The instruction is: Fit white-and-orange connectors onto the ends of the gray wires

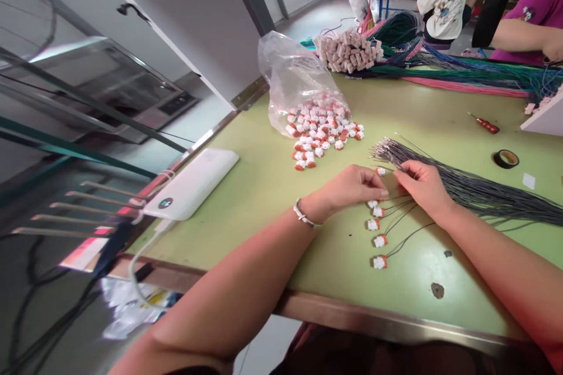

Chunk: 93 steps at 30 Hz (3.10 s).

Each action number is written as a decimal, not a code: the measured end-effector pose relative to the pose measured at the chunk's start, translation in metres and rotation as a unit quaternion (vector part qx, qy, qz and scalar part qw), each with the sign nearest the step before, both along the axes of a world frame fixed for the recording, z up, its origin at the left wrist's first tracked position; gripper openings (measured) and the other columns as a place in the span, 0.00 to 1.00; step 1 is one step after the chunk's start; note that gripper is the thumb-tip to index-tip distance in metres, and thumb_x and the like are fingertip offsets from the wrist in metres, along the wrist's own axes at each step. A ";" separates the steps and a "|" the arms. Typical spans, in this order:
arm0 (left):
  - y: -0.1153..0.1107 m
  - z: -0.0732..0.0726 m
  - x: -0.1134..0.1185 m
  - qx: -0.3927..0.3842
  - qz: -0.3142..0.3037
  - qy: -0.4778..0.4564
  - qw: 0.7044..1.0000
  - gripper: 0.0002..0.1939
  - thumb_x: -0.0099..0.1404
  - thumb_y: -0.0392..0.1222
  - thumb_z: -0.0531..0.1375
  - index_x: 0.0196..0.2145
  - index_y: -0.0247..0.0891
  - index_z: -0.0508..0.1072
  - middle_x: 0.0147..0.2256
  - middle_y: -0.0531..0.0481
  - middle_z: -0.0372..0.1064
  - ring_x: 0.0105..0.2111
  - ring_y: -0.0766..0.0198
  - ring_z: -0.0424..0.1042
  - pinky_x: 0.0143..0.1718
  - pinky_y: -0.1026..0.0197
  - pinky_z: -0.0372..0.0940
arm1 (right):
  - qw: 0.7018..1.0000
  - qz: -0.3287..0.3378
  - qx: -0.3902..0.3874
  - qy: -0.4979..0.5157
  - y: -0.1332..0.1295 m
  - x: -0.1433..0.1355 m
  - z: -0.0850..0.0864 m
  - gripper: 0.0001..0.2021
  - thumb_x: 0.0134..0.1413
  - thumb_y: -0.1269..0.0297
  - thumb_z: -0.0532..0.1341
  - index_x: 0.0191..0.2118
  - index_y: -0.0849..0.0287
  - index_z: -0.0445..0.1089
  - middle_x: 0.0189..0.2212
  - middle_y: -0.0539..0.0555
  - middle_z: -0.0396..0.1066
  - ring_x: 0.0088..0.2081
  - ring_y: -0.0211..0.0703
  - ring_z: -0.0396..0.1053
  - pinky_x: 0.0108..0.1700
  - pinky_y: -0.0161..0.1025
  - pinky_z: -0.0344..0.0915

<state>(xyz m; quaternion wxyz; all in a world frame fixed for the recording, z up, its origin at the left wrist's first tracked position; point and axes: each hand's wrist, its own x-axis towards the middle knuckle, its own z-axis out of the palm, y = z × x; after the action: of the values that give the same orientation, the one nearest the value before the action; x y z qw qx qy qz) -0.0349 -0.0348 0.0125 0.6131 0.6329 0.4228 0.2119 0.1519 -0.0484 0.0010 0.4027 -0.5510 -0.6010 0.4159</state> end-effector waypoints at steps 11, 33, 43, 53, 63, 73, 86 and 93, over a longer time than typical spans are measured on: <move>0.015 -0.025 0.009 0.461 0.090 0.141 0.872 0.05 0.62 0.36 0.60 0.34 0.36 0.77 0.36 0.45 0.74 0.41 0.59 0.70 0.45 0.57 0.66 | 0.986 -0.029 -0.058 0.151 0.004 -0.002 -0.007 0.12 0.38 0.63 0.64 0.33 0.58 0.68 0.16 0.44 0.62 0.19 0.33 0.58 0.23 0.33 0.53; 0.006 -0.009 0.005 -0.206 0.178 -0.268 0.924 0.05 0.64 0.29 0.58 0.33 0.28 0.75 0.27 0.48 0.73 0.23 0.74 0.71 0.29 0.71 0.67 | 0.997 0.001 -0.001 0.081 -0.001 -0.007 -0.002 0.08 0.41 0.61 0.61 0.21 0.58 0.64 0.17 0.44 0.53 0.21 0.32 0.48 0.25 0.35 0.48; 0.004 -0.010 0.007 -0.213 0.162 -0.273 0.924 0.07 0.65 0.29 0.57 0.32 0.27 0.75 0.27 0.48 0.74 0.23 0.74 0.71 0.28 0.72 0.66 | 1.000 -0.001 0.007 0.019 -0.004 -0.009 0.003 0.11 0.42 0.60 0.59 0.18 0.58 0.60 0.17 0.45 0.51 0.24 0.33 0.49 0.26 0.34 0.48; 0.001 -0.009 0.015 -0.029 0.160 -0.151 0.975 0.06 0.55 0.34 0.67 0.28 0.31 0.73 0.19 0.53 0.70 0.19 0.72 0.69 0.24 0.68 0.65 | 1.000 0.022 -0.008 -0.003 -0.003 -0.010 0.005 0.08 0.38 0.62 0.56 0.16 0.59 0.59 0.16 0.44 0.50 0.22 0.32 0.46 0.25 0.34 0.45; 0.002 -0.015 0.015 -0.127 0.161 -0.218 0.954 0.07 0.55 0.34 0.68 0.27 0.30 0.72 0.23 0.52 0.72 0.22 0.72 0.71 0.28 0.68 0.67 | 1.000 0.018 -0.020 -0.007 -0.003 -0.009 0.005 0.07 0.39 0.61 0.58 0.20 0.58 0.62 0.16 0.45 0.54 0.22 0.33 0.49 0.24 0.34 0.47; 0.000 -0.014 0.019 -0.133 0.182 -0.215 0.950 0.05 0.57 0.32 0.66 0.28 0.30 0.72 0.25 0.53 0.71 0.23 0.73 0.70 0.31 0.67 0.67 | 0.999 -0.024 -0.016 -0.044 -0.002 -0.013 0.003 0.06 0.36 0.62 0.57 0.22 0.58 0.64 0.16 0.45 0.56 0.20 0.33 0.49 0.23 0.36 0.46; -0.002 0.001 0.005 0.107 0.029 0.089 0.990 0.08 0.54 0.39 0.64 0.21 0.35 0.73 0.20 0.52 0.68 0.20 0.70 0.63 0.24 0.66 0.59 | 0.992 -0.074 -0.003 0.102 0.006 0.000 -0.004 0.12 0.44 0.55 0.63 0.29 0.59 0.71 0.21 0.49 0.68 0.23 0.36 0.62 0.28 0.36 0.60; 0.036 -0.010 -0.028 0.405 0.239 0.279 0.837 0.13 0.62 0.36 0.57 0.43 0.35 0.76 0.43 0.40 0.71 0.45 0.53 0.67 0.50 0.52 0.61 | 0.992 -0.022 -0.051 0.116 0.003 -0.003 -0.005 0.12 0.40 0.61 0.62 0.33 0.59 0.69 0.17 0.47 0.67 0.21 0.35 0.61 0.23 0.33 0.57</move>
<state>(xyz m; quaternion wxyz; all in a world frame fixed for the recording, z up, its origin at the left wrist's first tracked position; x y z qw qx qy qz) -0.0625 0.0013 0.0020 0.0885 0.7363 0.5902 0.3189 0.1485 -0.0457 -0.0036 0.4494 -0.5320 -0.5163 0.4984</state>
